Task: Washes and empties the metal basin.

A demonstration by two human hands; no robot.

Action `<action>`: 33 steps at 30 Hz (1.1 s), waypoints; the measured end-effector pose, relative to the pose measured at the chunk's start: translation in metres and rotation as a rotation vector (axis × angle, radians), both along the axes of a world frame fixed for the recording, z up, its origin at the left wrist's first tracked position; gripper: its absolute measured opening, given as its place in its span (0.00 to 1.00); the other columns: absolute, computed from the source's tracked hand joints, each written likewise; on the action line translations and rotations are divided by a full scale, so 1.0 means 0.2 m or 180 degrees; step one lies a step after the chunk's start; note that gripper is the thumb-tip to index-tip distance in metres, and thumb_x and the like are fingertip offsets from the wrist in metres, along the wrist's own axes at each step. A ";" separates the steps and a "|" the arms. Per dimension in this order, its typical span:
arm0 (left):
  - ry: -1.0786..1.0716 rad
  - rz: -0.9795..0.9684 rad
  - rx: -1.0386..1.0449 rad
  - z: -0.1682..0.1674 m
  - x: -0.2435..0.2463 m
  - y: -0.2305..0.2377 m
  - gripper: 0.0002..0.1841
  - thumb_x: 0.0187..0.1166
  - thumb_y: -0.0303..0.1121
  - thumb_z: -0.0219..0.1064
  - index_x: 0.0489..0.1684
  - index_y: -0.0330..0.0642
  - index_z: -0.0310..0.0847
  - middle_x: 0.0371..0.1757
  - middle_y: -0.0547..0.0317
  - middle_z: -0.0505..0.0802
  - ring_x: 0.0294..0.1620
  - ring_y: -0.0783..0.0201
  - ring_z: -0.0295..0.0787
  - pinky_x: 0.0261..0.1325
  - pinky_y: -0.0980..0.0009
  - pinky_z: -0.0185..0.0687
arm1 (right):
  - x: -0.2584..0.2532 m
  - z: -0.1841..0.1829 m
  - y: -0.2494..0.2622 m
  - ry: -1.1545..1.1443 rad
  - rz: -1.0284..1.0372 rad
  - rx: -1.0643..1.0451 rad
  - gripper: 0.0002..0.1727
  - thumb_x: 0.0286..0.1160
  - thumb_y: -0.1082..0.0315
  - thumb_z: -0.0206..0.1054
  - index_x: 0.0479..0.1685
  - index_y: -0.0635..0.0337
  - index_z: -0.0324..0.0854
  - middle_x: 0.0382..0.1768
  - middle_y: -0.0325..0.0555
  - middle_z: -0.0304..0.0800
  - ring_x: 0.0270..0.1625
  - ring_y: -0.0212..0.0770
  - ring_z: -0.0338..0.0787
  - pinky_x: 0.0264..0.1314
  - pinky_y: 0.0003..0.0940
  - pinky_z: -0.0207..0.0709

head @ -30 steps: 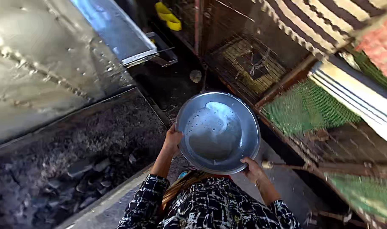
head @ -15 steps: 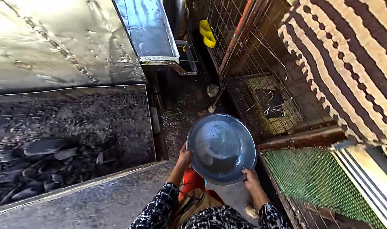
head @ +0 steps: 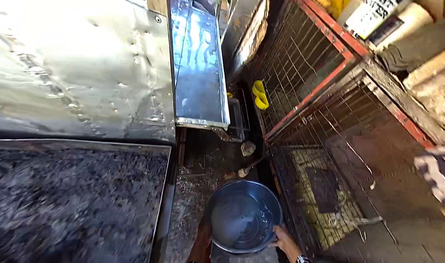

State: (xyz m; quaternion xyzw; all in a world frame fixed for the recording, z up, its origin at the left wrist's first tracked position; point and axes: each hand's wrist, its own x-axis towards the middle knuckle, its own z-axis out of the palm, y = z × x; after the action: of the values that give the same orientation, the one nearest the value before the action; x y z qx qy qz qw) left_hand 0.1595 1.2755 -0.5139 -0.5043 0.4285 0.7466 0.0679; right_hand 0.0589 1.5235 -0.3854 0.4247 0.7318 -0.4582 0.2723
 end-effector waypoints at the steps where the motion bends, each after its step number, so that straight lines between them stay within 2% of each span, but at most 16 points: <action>1: 0.0038 -0.0026 -0.0011 -0.01 -0.11 -0.06 0.26 0.87 0.21 0.56 0.84 0.29 0.61 0.72 0.28 0.79 0.64 0.42 0.79 0.65 0.45 0.77 | -0.19 0.00 -0.09 0.0040 0.0172 0.0002 0.36 0.85 0.74 0.55 0.91 0.49 0.49 0.70 0.73 0.73 0.57 0.68 0.84 0.46 0.64 0.81; 3: 0.0313 0.0239 -0.0121 -0.03 -0.36 -0.18 0.25 0.89 0.25 0.55 0.85 0.29 0.61 0.74 0.28 0.78 0.69 0.41 0.79 0.69 0.43 0.77 | -0.57 0.02 -0.30 0.0272 0.0618 0.0012 0.34 0.84 0.73 0.58 0.90 0.52 0.53 0.69 0.73 0.75 0.56 0.68 0.85 0.45 0.65 0.82; 5: 0.0631 0.0673 -0.0233 0.01 -0.61 -0.33 0.26 0.92 0.31 0.52 0.88 0.33 0.58 0.78 0.32 0.77 0.72 0.45 0.79 0.72 0.45 0.76 | -0.91 0.07 -0.54 0.0672 0.1156 -0.0074 0.35 0.84 0.72 0.59 0.90 0.53 0.52 0.68 0.73 0.76 0.54 0.68 0.86 0.44 0.64 0.83; 7: 0.0763 0.1148 -0.0233 0.08 -0.84 -0.49 0.27 0.89 0.27 0.53 0.87 0.34 0.58 0.75 0.34 0.79 0.66 0.48 0.81 0.67 0.49 0.79 | -1.16 0.14 -0.74 0.1098 0.1546 -0.0189 0.37 0.84 0.74 0.60 0.92 0.54 0.50 0.69 0.72 0.76 0.56 0.65 0.87 0.46 0.60 0.84; 10: 0.0816 0.1728 -0.0176 0.18 -1.05 -0.66 0.30 0.81 0.18 0.54 0.87 0.34 0.57 0.71 0.35 0.79 0.59 0.52 0.81 0.58 0.53 0.81 | -1.38 0.20 -0.93 0.1607 0.1939 -0.0392 0.39 0.81 0.77 0.60 0.93 0.57 0.48 0.73 0.70 0.74 0.60 0.60 0.87 0.51 0.55 0.85; 14: 0.0921 0.2099 -0.0177 0.29 -1.06 -0.73 0.33 0.75 0.14 0.54 0.85 0.35 0.58 0.69 0.37 0.80 0.57 0.53 0.83 0.54 0.52 0.83 | -1.50 0.21 -1.03 0.1681 0.2109 -0.0608 0.39 0.81 0.77 0.59 0.93 0.56 0.49 0.74 0.69 0.74 0.62 0.58 0.86 0.52 0.54 0.85; 15: 0.0966 0.2147 -0.0216 0.31 -1.04 -0.73 0.35 0.74 0.13 0.53 0.88 0.37 0.56 0.72 0.37 0.78 0.59 0.53 0.82 0.55 0.53 0.83 | -1.49 0.21 -1.03 0.1666 0.2088 -0.0649 0.39 0.81 0.77 0.59 0.92 0.56 0.50 0.73 0.69 0.74 0.61 0.58 0.86 0.52 0.54 0.85; 16: 0.1034 0.2163 -0.0246 0.33 -1.02 -0.72 0.39 0.74 0.12 0.52 0.91 0.40 0.51 0.78 0.37 0.75 0.64 0.52 0.81 0.59 0.52 0.83 | -1.47 0.21 -1.01 0.1654 0.2049 -0.0685 0.38 0.80 0.78 0.59 0.92 0.56 0.51 0.73 0.69 0.75 0.61 0.59 0.86 0.51 0.54 0.85; 18: 0.1051 0.2122 -0.0307 0.35 -0.95 -0.69 0.41 0.75 0.12 0.52 0.94 0.43 0.47 0.81 0.37 0.73 0.66 0.52 0.80 0.61 0.53 0.82 | -1.39 0.20 -0.96 0.1606 0.1912 -0.0746 0.38 0.80 0.78 0.59 0.91 0.56 0.52 0.71 0.69 0.75 0.59 0.59 0.87 0.49 0.54 0.86; 20: 0.0945 0.2024 -0.0310 0.40 -0.85 -0.62 0.39 0.76 0.13 0.52 0.93 0.41 0.49 0.79 0.36 0.75 0.65 0.52 0.81 0.60 0.53 0.82 | -1.27 0.20 -0.87 0.1468 0.1780 -0.0763 0.37 0.82 0.77 0.58 0.91 0.54 0.51 0.70 0.69 0.76 0.57 0.58 0.88 0.48 0.53 0.85; 22: 0.0787 0.1902 -0.0286 0.40 -0.70 -0.52 0.36 0.75 0.13 0.54 0.89 0.38 0.54 0.70 0.38 0.80 0.56 0.56 0.82 0.53 0.56 0.84 | -1.11 0.17 -0.73 0.1278 0.1660 -0.0755 0.37 0.83 0.76 0.58 0.92 0.51 0.50 0.68 0.68 0.77 0.54 0.58 0.89 0.46 0.51 0.86; 23: 0.0685 0.1840 -0.0270 0.39 -0.61 -0.45 0.35 0.75 0.13 0.54 0.87 0.37 0.56 0.65 0.39 0.81 0.51 0.57 0.82 0.49 0.58 0.83 | -1.01 0.14 -0.64 0.1185 0.1584 -0.0748 0.37 0.83 0.76 0.57 0.92 0.51 0.50 0.68 0.68 0.78 0.53 0.58 0.89 0.45 0.51 0.86; 24: 0.0613 0.1786 -0.0234 0.37 -0.51 -0.36 0.35 0.75 0.14 0.55 0.87 0.37 0.56 0.64 0.39 0.81 0.51 0.56 0.82 0.48 0.57 0.83 | -0.90 0.11 -0.54 0.1103 0.1498 -0.0729 0.37 0.83 0.76 0.57 0.92 0.50 0.50 0.67 0.68 0.78 0.53 0.58 0.89 0.45 0.52 0.86; 27: 0.0483 0.1570 -0.0164 0.33 -0.18 -0.13 0.37 0.74 0.12 0.55 0.89 0.38 0.53 0.71 0.38 0.79 0.56 0.54 0.82 0.53 0.55 0.83 | -0.51 0.01 -0.23 0.0874 0.1284 -0.0649 0.37 0.83 0.75 0.57 0.92 0.50 0.50 0.67 0.67 0.78 0.54 0.57 0.88 0.47 0.51 0.86; 30: 0.0385 0.1464 -0.0077 0.26 0.14 0.10 0.37 0.77 0.12 0.53 0.90 0.39 0.53 0.71 0.38 0.79 0.55 0.57 0.82 0.53 0.58 0.83 | -0.10 -0.07 0.06 0.0792 0.1036 -0.0468 0.37 0.82 0.76 0.59 0.91 0.54 0.50 0.67 0.66 0.78 0.54 0.55 0.87 0.47 0.51 0.83; 33: 0.0333 0.1287 -0.0003 0.18 0.42 0.30 0.35 0.76 0.10 0.51 0.88 0.38 0.56 0.67 0.43 0.81 0.51 0.63 0.83 0.49 0.62 0.84 | 0.29 -0.14 0.29 0.0732 0.0757 -0.0271 0.37 0.82 0.77 0.60 0.91 0.57 0.51 0.68 0.67 0.77 0.53 0.54 0.85 0.46 0.49 0.81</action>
State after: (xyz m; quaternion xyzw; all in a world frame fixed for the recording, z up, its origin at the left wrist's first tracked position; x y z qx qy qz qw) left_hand 0.2432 1.3349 -0.4783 -0.5406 0.3219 0.7700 -0.1059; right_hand 0.1178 1.5823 -0.4129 0.2681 0.7831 -0.4989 0.2568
